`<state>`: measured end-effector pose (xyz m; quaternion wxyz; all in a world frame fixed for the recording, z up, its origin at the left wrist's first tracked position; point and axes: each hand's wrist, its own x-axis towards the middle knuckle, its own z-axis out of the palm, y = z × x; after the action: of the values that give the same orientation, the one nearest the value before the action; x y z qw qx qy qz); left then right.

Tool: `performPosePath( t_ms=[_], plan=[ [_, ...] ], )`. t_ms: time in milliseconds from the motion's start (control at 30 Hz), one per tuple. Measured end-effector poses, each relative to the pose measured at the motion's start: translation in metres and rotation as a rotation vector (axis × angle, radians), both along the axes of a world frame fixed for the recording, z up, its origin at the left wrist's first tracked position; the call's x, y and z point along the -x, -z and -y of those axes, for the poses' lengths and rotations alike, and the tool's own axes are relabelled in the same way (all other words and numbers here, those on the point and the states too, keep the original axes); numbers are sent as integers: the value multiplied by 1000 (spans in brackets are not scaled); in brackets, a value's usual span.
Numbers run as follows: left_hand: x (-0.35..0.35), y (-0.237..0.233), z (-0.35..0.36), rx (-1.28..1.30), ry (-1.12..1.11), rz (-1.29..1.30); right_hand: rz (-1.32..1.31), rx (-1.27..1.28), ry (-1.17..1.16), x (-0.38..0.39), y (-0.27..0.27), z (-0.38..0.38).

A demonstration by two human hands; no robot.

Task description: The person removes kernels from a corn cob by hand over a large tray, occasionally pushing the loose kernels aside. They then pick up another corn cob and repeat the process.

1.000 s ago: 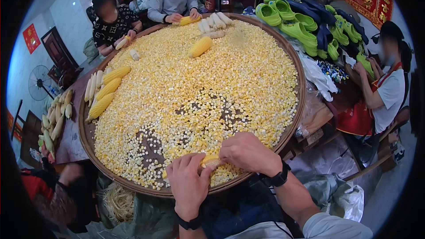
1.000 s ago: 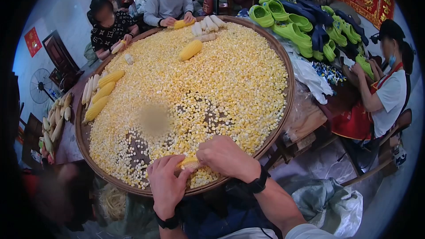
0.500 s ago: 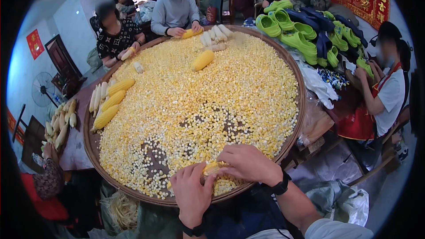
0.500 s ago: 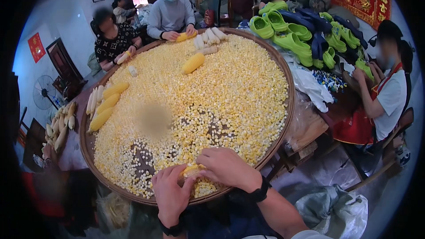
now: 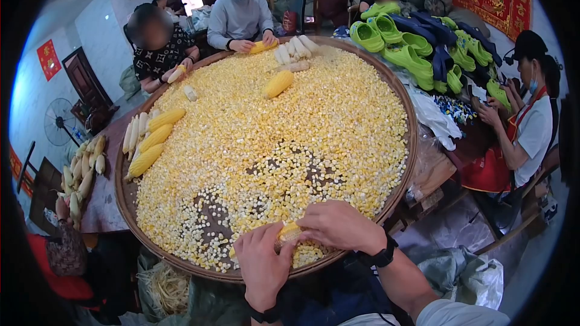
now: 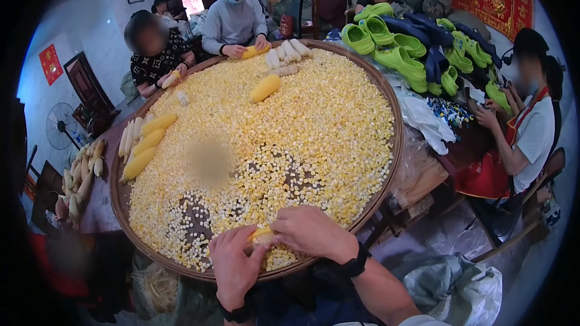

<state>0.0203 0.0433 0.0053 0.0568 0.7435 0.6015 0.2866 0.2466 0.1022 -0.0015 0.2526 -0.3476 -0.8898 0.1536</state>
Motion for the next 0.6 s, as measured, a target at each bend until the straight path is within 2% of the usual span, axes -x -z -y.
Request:
performPosePath(
  t_ms=[367,600],
  plan=[
    [-5,-5,4,-99,-112,66,-97,-24,42,3,3,-1],
    [1,0,1,-29,-47,129,-41,-7,3,2,0,0]
  ],
)
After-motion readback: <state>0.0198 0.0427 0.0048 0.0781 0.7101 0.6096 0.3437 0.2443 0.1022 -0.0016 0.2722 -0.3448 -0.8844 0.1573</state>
